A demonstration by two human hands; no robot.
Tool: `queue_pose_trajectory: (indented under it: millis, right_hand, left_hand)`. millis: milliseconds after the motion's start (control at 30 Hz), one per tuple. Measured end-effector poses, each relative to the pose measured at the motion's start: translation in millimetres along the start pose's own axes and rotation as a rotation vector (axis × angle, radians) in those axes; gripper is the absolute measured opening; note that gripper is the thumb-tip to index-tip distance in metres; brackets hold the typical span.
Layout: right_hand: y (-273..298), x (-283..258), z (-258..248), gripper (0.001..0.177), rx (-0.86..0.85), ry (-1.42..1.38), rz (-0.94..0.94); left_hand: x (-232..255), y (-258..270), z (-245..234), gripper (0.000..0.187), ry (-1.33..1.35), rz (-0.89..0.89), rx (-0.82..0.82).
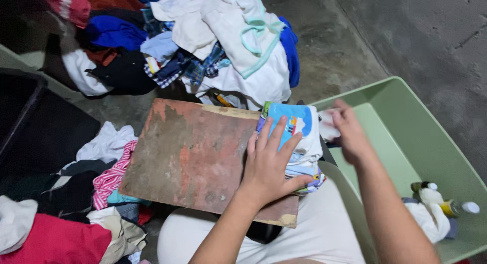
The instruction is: The person folds several small garments, including a light blue bib and a white cloth, on a wooden board. They smooth and fold each item by hand, then place the folded pieces into a green plastic bin.
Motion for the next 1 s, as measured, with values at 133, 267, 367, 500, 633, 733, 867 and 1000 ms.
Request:
queue_pose_trajectory:
  millis: [133, 267, 367, 500, 633, 733, 867, 1000]
  right_hand:
    - [41.8, 65.7, 43.0, 0.081, -0.265, -0.213, 0.449]
    - [64.0, 51.9, 80.3, 0.077, -0.331, -0.517, 0.386]
    - [74.1, 33.2, 88.4, 0.069, -0.305, -0.437, 0.320]
    - [80.2, -12.9, 84.0, 0.070, -0.261, 0.004, 0.010]
    - [85.7, -39.1, 94.9, 0.075, -0.363, -0.222, -0.012]
    - [90.6, -57.6, 98.5, 0.089, -0.371, -0.250, -0.123]
    - [87.4, -50.6, 89.5, 0.084, -0.322, -0.416, -0.044]
    - [81.8, -33.0, 60.8, 0.072, -0.296, -0.648, 0.012]
  left_hand:
    - [-6.0, -0.6, 28.4, 0.106, -0.038, -0.112, -0.326]
    - [-4.5, 9.1, 28.8, 0.115, 0.010, -0.079, -0.292]
    - [-9.4, 18.3, 27.9, 0.110, 0.035, -0.042, -0.173]
    - [-13.0, 31.6, 25.4, 0.104, 0.075, 0.033, 0.004]
    - [-13.4, 39.1, 26.4, 0.095, 0.063, 0.059, 0.069]
    - [-7.1, 36.8, 20.6, 0.082, 0.016, 0.104, 0.102]
    - [3.1, 25.6, 21.6, 0.080, -0.023, 0.146, 0.016]
    - [20.6, 4.7, 26.4, 0.087, 0.023, 0.249, -0.079]
Point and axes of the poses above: each hand's wrist, its own y-axis away from the middle knuckle, its own z-axis out of the palm, x = y × z, the point moved 9 cm from there along -y, towards the middle knuckle, and after that the axes turned 2 degrees about y, right-handed, at the moved point
